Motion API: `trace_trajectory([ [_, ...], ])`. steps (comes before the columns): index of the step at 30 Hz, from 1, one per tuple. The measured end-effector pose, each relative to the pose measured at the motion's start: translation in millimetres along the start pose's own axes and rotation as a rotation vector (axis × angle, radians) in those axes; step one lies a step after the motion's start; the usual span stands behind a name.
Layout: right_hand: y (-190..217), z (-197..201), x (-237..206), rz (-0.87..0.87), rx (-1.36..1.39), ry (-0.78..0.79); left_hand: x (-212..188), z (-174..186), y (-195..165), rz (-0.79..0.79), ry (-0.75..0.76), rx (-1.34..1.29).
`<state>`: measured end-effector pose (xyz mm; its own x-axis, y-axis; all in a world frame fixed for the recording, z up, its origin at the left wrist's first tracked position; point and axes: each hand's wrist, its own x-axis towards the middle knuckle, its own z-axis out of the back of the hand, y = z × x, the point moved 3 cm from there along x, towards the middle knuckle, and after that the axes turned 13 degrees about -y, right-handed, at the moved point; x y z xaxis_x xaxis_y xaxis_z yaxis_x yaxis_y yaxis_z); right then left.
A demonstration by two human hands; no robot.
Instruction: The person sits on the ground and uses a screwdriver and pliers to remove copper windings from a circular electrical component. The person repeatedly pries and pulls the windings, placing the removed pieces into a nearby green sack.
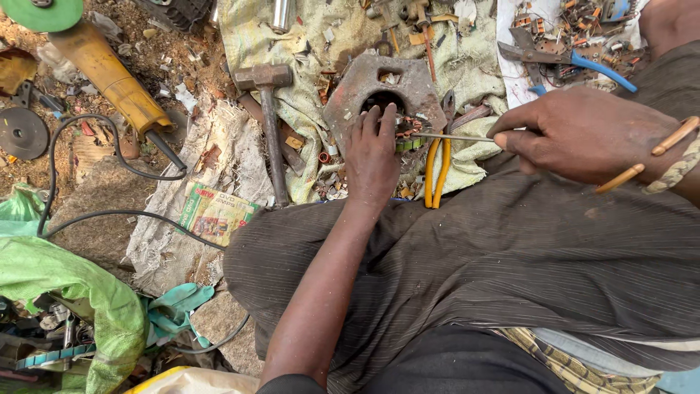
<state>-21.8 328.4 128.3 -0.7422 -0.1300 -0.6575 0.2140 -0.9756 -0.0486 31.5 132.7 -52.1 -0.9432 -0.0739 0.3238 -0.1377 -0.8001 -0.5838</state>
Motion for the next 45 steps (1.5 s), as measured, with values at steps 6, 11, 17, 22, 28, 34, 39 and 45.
trace_trajectory([
  [6, 20.4, -49.0, -25.6, -0.108, 0.526, -0.108, 1.3, -6.5, 1.3, 0.076, 0.025, -0.035],
  [11, 44.0, -71.9, -51.6, -0.088, 0.717, -0.43, 1.5, -10.9, 3.4, 0.113, -0.01, -0.052],
  [17, 19.2, -37.3, -49.7, 0.085, 0.028, -0.552, -17.2, -20.5, -13.2, 0.359, -0.345, -0.205],
  [22, 33.1, -8.6, -16.5, 0.186, -0.337, -0.189, -38.9, -45.2, -6.6, 0.333, -0.437, -0.193],
  [28, 36.1, 43.3, 74.0, 0.273, -0.495, 0.071, -33.2, -66.5, 7.8, 0.199, -0.492, -0.183],
  [34, 47.4, 62.9, 196.7, 0.431, -0.15, 0.19, -41.5, -63.3, 7.4, 0.121, -0.521, -0.149],
  [39, 6.2, 42.4, 131.2, 0.392, -0.257, -0.084, -34.1, -65.7, 9.2, 0.128, -0.487, -0.176],
  [45, -51.1, -73.0, -23.2, 0.002, 0.115, -0.454, -30.7, -33.7, -1.4, 0.115, -0.431, -0.131],
])
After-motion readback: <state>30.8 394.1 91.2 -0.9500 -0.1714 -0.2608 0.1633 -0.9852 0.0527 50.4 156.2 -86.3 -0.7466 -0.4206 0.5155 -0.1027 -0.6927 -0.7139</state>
